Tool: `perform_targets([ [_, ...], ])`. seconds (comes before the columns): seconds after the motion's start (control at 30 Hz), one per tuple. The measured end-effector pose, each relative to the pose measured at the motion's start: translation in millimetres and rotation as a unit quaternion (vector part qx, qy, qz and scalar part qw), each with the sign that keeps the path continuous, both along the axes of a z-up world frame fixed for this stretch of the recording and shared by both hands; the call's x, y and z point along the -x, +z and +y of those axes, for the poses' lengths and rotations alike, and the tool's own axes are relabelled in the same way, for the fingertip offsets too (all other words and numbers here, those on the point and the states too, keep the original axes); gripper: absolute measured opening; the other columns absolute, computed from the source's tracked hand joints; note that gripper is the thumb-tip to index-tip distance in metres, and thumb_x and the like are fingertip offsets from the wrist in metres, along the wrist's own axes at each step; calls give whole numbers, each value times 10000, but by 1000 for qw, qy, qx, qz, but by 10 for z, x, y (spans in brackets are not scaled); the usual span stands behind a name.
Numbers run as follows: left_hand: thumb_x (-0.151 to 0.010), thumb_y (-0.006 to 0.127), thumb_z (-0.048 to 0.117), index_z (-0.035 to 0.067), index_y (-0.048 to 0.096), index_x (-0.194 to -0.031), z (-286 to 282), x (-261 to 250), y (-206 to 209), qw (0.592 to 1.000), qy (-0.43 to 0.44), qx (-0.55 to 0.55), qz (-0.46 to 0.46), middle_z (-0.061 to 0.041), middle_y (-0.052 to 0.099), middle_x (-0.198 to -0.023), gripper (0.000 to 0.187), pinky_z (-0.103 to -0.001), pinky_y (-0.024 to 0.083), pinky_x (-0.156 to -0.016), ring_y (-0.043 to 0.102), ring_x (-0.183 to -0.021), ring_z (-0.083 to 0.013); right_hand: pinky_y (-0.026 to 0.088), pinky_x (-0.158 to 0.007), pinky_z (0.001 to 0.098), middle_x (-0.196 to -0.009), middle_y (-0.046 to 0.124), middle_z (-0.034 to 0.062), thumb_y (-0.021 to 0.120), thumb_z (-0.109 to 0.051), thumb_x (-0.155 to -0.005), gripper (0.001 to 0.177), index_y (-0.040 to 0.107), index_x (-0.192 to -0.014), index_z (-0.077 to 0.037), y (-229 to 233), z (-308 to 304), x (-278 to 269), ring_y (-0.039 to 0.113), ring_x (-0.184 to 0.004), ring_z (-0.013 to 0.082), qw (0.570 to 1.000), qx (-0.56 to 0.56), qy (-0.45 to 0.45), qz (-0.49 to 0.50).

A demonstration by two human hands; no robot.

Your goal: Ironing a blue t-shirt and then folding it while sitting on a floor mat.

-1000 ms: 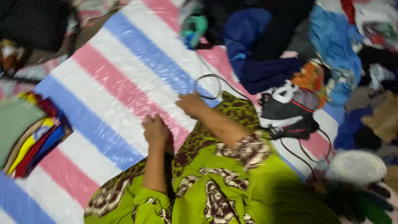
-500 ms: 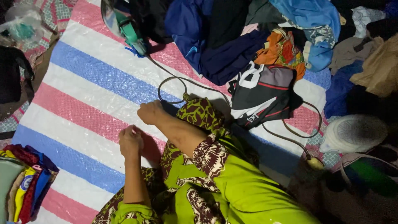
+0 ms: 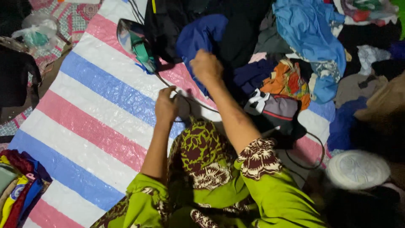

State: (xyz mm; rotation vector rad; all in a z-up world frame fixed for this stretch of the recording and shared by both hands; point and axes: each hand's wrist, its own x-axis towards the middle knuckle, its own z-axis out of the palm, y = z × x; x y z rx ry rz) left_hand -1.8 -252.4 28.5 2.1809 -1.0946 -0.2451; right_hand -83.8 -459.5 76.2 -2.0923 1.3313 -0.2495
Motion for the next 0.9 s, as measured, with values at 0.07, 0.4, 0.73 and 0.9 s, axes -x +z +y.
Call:
perform_targets([
  [0.07, -898, 726, 161, 103, 688, -1224, -283, 120, 101, 999, 9, -7, 40, -193, 653, -1203, 333, -438, 539, -896, 671, -1024, -382, 536, -875, 531, -1103, 714, 235, 729, -352, -837, 404, 683, -1143, -91, 27, -179, 118, 678, -1031, 444, 998, 3, -39, -44],
  [0.4, -1010, 634, 304, 58, 720, -1246, -754, 134, -270, 832, 102, 127, 530, 3, 591, -832, 352, -290, 421, -602, 518, -695, -125, 521, -846, 490, -1025, 685, 205, 772, -268, -899, 281, 695, -1023, -28, -426, -324, 213, 664, -974, 408, 988, 49, -8, -149],
  [0.73, -955, 703, 488, 140, 549, -793, -838, 283, 21, 813, 168, 110, 547, 19, 530, -701, 413, -267, 399, -531, 490, -608, -104, 507, -968, 420, -1206, 627, 213, 781, -161, -875, 242, 675, -977, 32, -242, 385, 807, 636, -1106, 362, 926, 107, 152, -330],
  [0.9, -917, 728, 431, 140, 487, -568, -717, 347, 604, 900, 199, 195, 336, 48, 456, -559, 515, -292, 353, -467, 403, -529, -67, 514, -1010, 393, -1192, 659, 164, 756, -198, -971, 237, 646, -974, 11, -507, 431, 908, 654, -1124, 317, 927, 55, 84, -362],
])
